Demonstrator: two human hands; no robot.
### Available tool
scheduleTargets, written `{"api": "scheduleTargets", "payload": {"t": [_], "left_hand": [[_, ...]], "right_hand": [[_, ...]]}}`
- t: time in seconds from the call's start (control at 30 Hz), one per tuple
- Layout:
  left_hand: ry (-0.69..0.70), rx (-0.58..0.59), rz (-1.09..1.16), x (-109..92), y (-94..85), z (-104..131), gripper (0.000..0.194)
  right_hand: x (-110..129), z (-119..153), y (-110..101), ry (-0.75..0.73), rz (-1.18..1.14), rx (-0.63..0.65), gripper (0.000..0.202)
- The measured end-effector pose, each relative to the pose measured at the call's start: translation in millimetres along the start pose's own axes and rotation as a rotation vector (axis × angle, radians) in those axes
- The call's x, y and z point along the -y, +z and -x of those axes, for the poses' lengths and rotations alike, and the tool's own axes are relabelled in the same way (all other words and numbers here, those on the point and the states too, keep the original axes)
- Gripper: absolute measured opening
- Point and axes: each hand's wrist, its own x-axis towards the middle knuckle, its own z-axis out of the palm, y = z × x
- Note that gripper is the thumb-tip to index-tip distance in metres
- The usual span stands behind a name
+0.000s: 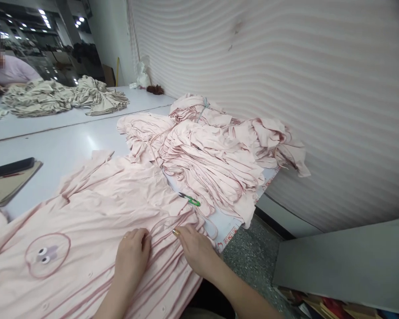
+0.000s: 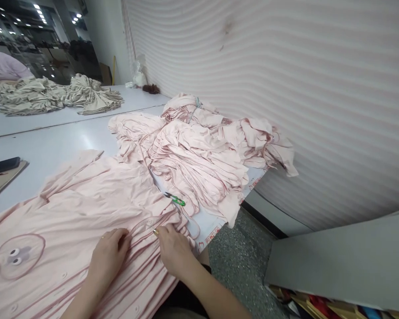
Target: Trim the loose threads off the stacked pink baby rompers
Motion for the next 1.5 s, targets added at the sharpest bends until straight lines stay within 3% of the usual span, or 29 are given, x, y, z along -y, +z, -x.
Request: {"api": "scheduleTargets", "payload": {"t": [0.1, 0.23, 0.33, 0.63, 0.73, 0.87, 1.03, 1.17, 1.3, 1.37, 1.5], "left_hand": [[-0.007, 0.044, 0.047, 12, -4.5, 5, 0.026], [-0.051, 0.057, 0.063, 13, -4.1, 2, 0.027], [-0.065, 0.063, 0.066, 13, -3.1, 2, 0.029], [-0.085, 0.021, 0.072, 17, 1.5, 2, 0.032], [-0.069, 0.007, 0.072, 20, 1.4, 9, 0.031], [-0.027, -0.055, 0.061, 27, 1.4, 23, 0.029], [-0.138, -0.026, 0.164, 29, -1.9, 20, 0.026], [0.028, -0.111, 0.183, 23, -2.0, 17, 0.023], [0.259, -0.161, 0.037, 14, 3.7, 29, 0.027], [0.257, -0.110, -0.031, 13, 6.5, 31, 0.032], [0.088, -0.020, -0.036, 14, 6.3, 14, 0.020]], "right_hand": [[3, 7, 2, 0.009, -0.072, -0.027, 0.027], [21, 11, 9, -0.087, -0.193, -0.061, 0.018], [36, 7, 18, -0.095, -0.104, -0.091, 0.016], [56, 8, 34, -0.149, 0.183, -0.116, 0.042], [58, 7, 35, -0.121, 0.169, -0.099, 0.042], [51, 8, 32, -0.092, -0.014, -0.113, 0.039], [45, 16, 26, -0.164, -0.089, -0.084, 0.043], [55, 12, 40, -0.178, 0.113, -0.115, 0.049], [67, -5, 58, -0.048, 0.336, -0.081, 0.053], [66, -9, 55, -0.057, 0.340, -0.037, 0.051], [51, -2, 31, -0.247, 0.302, 0.013, 0.055]]}}
